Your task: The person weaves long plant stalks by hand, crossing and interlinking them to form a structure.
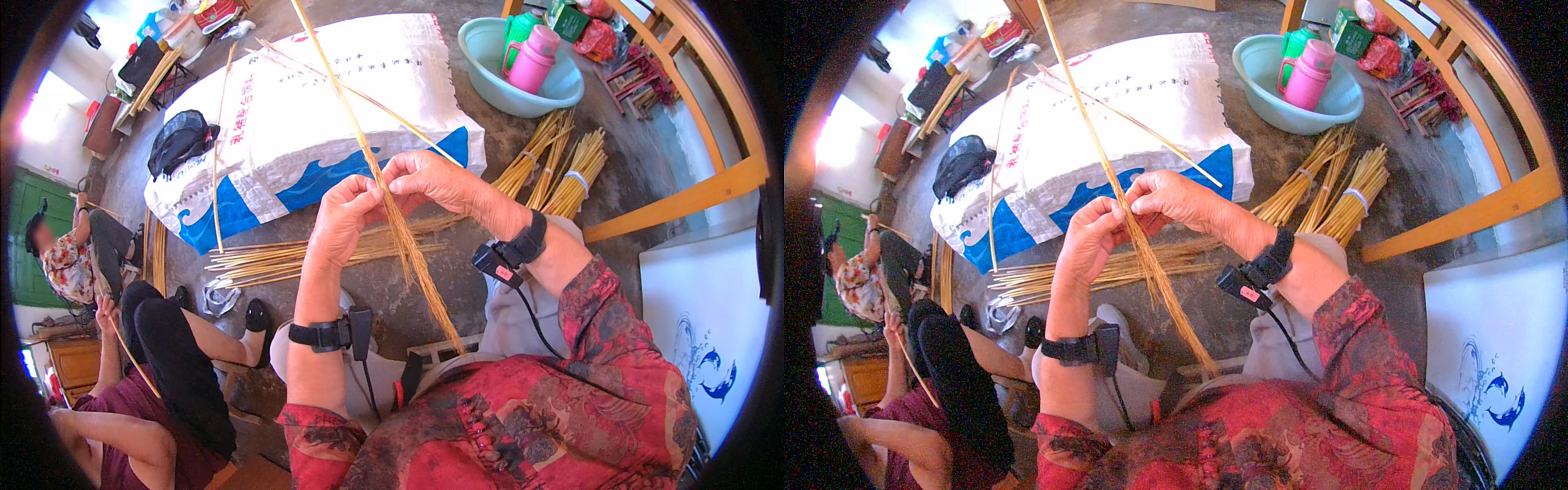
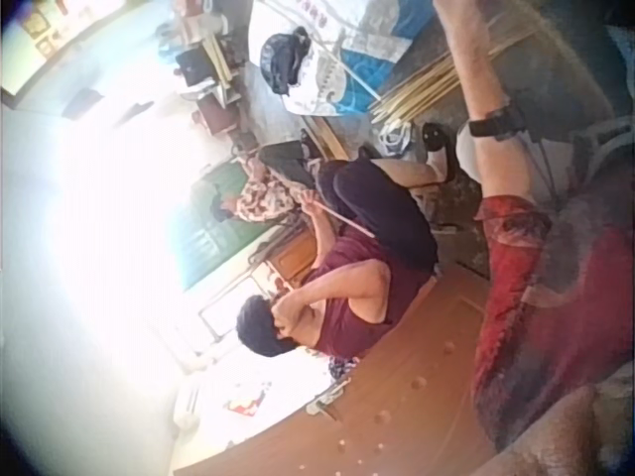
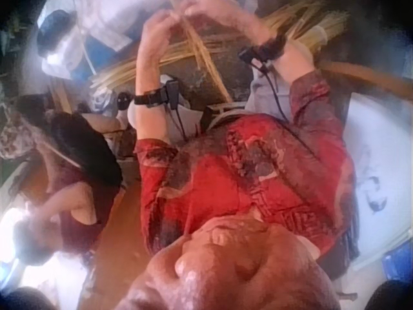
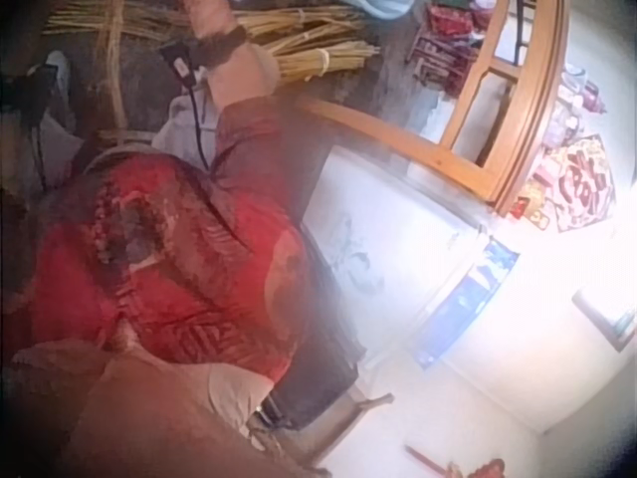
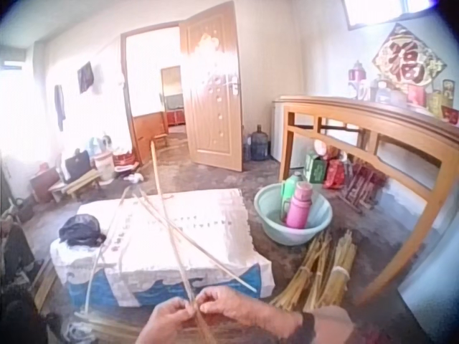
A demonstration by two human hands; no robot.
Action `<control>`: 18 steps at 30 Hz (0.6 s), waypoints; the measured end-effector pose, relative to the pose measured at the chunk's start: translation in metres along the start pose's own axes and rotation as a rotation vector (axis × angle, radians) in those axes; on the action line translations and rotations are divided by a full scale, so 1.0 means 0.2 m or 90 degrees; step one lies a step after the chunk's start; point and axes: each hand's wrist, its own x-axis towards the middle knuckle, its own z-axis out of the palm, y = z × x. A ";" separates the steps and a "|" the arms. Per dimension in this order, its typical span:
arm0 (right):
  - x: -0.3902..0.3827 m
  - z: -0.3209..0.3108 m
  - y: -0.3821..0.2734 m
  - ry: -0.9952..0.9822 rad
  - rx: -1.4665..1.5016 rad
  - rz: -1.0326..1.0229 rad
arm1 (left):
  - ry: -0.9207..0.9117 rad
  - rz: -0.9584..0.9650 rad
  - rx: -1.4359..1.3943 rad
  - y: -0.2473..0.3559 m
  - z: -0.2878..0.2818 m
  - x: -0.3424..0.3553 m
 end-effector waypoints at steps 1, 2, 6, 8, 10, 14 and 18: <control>0.00 0.00 0.00 -0.005 -0.005 0.003 | -0.012 -0.003 -0.015 0.00 0.00 0.00; -0.01 0.00 0.00 -0.010 -0.009 0.006 | -0.011 -0.004 -0.015 0.00 0.00 0.00; -0.02 0.02 -0.02 0.004 -0.009 0.023 | -0.016 -0.008 -0.030 -0.01 -0.01 0.00; -0.01 0.03 -0.01 0.004 0.003 0.010 | -0.017 -0.008 -0.035 -0.02 -0.02 -0.01; -0.01 0.03 -0.01 0.013 -0.008 0.010 | -0.023 -0.004 -0.056 -0.02 0.00 0.00; -0.01 0.05 -0.01 0.024 -0.012 0.007 | -0.011 -0.007 -0.079 -0.02 0.00 -0.01; -0.01 0.04 0.00 0.029 -0.036 -0.003 | -0.017 -0.023 -0.098 -0.03 -0.02 -0.01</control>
